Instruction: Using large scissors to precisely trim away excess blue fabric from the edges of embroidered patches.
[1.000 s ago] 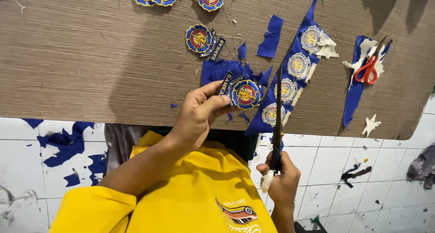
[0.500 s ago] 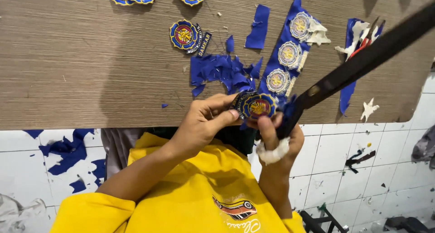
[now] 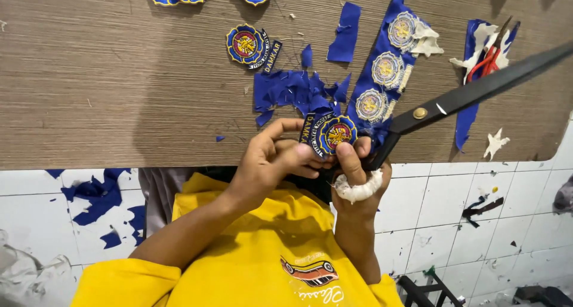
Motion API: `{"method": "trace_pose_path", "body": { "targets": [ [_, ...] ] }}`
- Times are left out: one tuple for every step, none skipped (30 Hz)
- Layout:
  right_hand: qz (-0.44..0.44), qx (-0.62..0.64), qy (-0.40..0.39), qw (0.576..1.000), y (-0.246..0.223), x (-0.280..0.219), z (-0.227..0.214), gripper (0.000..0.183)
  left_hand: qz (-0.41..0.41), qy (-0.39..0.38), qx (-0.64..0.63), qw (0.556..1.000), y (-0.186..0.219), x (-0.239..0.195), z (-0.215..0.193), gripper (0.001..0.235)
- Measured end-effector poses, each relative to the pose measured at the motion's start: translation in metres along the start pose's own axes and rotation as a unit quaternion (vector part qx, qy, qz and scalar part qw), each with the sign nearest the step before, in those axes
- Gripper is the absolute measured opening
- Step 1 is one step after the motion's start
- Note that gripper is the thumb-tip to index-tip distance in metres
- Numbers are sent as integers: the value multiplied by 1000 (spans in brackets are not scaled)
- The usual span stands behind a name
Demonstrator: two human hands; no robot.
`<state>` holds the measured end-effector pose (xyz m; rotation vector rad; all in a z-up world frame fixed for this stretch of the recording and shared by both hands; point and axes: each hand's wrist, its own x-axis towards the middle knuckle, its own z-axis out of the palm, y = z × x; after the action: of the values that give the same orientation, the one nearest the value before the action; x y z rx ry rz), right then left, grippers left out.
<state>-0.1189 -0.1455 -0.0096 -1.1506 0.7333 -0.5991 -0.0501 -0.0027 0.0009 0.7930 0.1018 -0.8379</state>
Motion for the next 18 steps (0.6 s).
{"method": "trace_pose_path", "body": {
  "targets": [
    [1, 0, 0, 1000, -1, -1, -4, 27, -1, 1, 0, 1000, -2, 1, 1, 52],
    [-1, -27, -6, 1000, -1, -2, -8, 27, -6, 21, 37, 999, -4, 2, 2, 58],
    [-4, -54, -11, 998, -3, -2, -13, 26, -11, 41, 74, 996, -6, 3, 4, 67],
    [-5, -53, -12, 999, -5, -3, -10, 26, -11, 40, 75, 996, -5, 3, 5, 67],
    [-13, -52, -13, 998, -8, -4, -8, 27, -9, 35, 101, 994, -4, 4, 5, 71],
    [-22, -51, -12, 998, -11, -5, -6, 28, -9, 30, 127, 991, -4, 4, 6, 75],
    [-22, -51, -10, 998, -12, -6, -1, 28, -10, 28, 128, 991, -5, 1, 2, 75],
    [-44, -96, -13, 994, -13, -7, 4, 29, -58, -32, 168, 984, -6, -1, -3, 78],
    [-65, -141, -16, 988, -15, -9, 9, 30, -106, -92, 206, 968, -7, -5, -7, 81],
    [-65, -139, -17, 988, -20, -9, 12, 30, -105, -92, 207, 968, 1, -4, -8, 81],
    [-46, -126, -11, 991, -25, -10, 15, 28, -118, -131, 313, 933, 9, -4, -9, 81],
    [-27, -114, -4, 993, -30, -10, 17, 27, -129, -170, 414, 885, 17, -3, -9, 82],
    [-27, -114, -3, 993, -25, -14, 6, 27, -130, -170, 415, 884, 24, 1, -12, 82],
    [-25, -144, -36, 989, -20, -19, -6, 29, -62, -183, 425, 884, 31, 3, -16, 71],
    [-24, -173, -69, 982, -15, -25, -18, 38, 6, -195, 433, 880, 38, 5, -19, 60],
    [-25, -172, -69, 982, -22, -22, -5, 38, 7, -196, 434, 879, 36, 6, -20, 60],
    [24, -109, -30, 993, -29, -19, 9, 33, 15, -108, 385, 916, 34, 8, -20, 47],
    [74, -46, 11, 996, -37, -16, 22, 32, 22, -17, 332, 943, 32, 8, -21, 39]
  ]
}}
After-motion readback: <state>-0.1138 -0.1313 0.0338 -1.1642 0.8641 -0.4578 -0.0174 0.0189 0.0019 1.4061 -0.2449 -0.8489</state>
